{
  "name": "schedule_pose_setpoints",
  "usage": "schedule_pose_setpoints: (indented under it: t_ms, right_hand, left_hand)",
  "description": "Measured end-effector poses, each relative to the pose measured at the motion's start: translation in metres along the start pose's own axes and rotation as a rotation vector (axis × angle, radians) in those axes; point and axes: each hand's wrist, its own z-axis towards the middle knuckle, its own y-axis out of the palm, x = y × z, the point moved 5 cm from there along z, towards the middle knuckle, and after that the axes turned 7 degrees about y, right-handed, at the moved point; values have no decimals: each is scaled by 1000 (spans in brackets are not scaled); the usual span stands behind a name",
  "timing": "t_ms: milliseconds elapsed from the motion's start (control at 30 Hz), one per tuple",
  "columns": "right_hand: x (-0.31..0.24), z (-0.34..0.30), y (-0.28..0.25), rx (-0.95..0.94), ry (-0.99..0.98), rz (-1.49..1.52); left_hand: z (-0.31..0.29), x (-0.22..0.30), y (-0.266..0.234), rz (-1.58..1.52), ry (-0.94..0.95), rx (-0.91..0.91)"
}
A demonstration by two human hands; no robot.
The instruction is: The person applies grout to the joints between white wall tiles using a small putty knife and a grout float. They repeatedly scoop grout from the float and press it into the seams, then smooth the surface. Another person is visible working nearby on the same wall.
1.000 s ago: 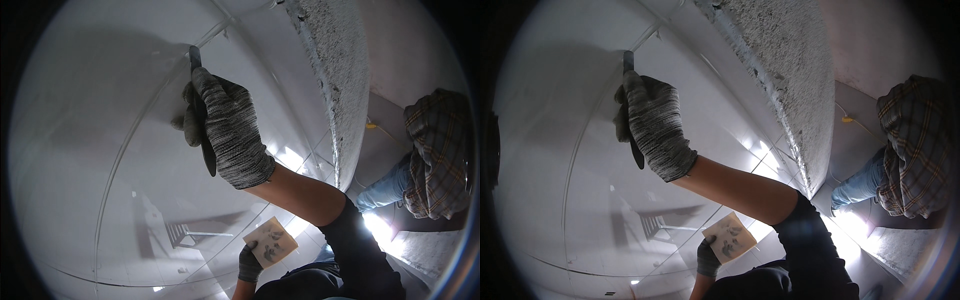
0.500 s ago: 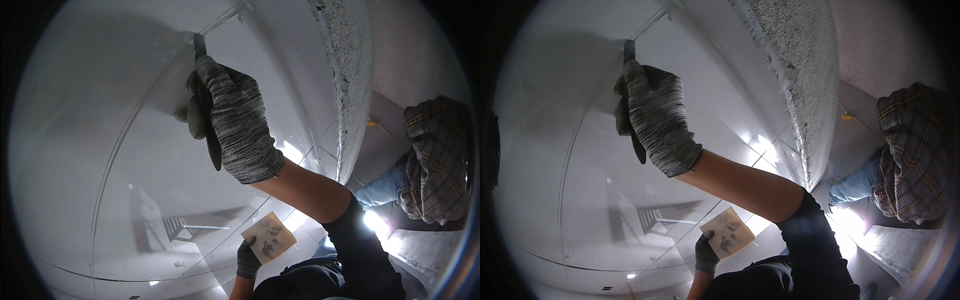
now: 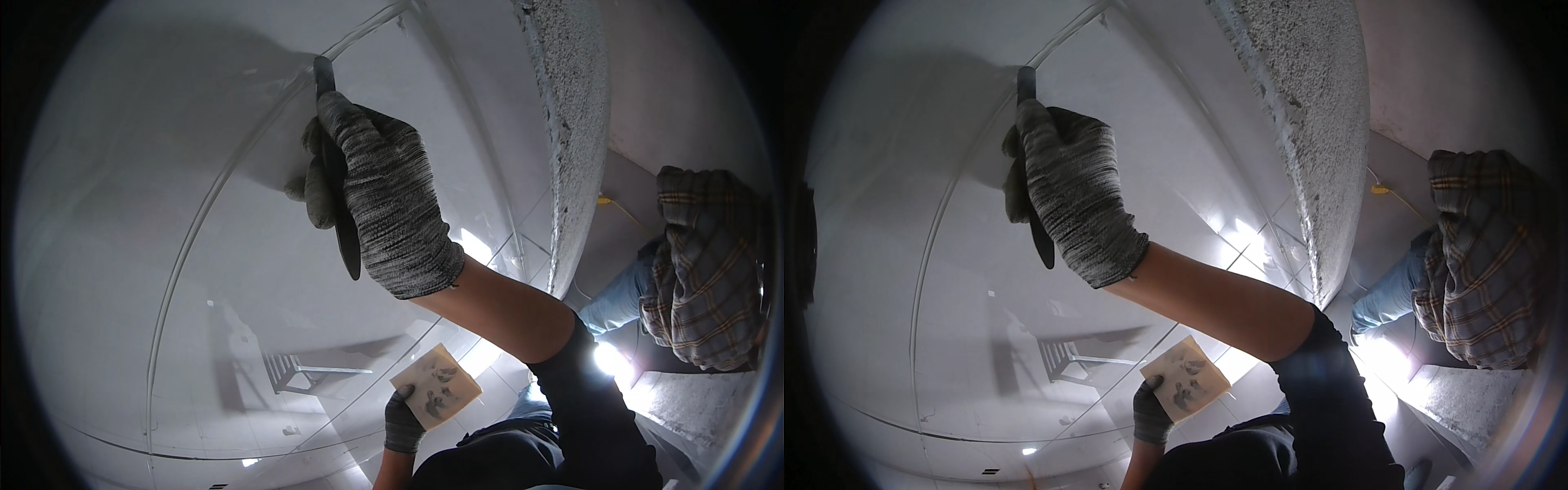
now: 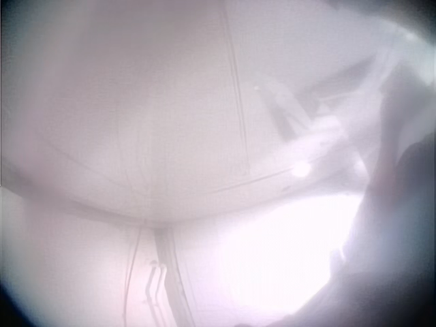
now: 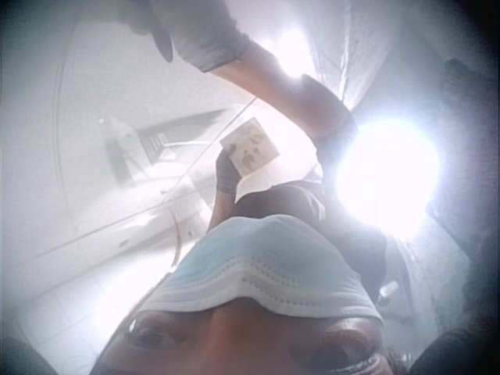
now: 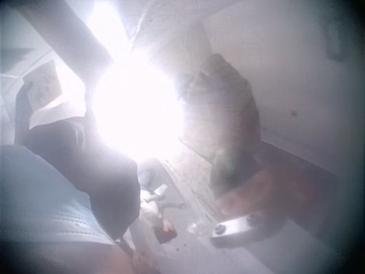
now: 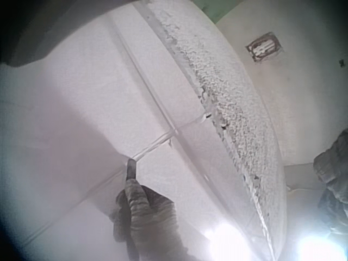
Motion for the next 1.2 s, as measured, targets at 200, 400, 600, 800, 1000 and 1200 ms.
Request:
schedule_pose_setpoints:
  t_ms: [200, 400, 600, 800, 1000, 1200]
  right_hand:
    - [5, -8, 4, -66, 75, -135]
    - [10, -5, -5, -2, 33, -111]
    - [10, -8, -14, -59, -54, -168]
    - [-8, -37, -22, -257, -6, -456]
    - [-16, -110, -71, -597, 266, -1175]
    - [-28, -192, -86, -753, -197, -1872]
  left_hand:
    - [0, -1, -1, 3, 13, 7]
    - [4, -4, -6, 25, 23, 38]
    - [5, -2, -6, 33, 78, 5]
    - [3, 2, 19, 8, 108, -46]
    - [1, 23, 74, -79, 85, -246]
    - [-17, 22, 117, -14, -14, -385]
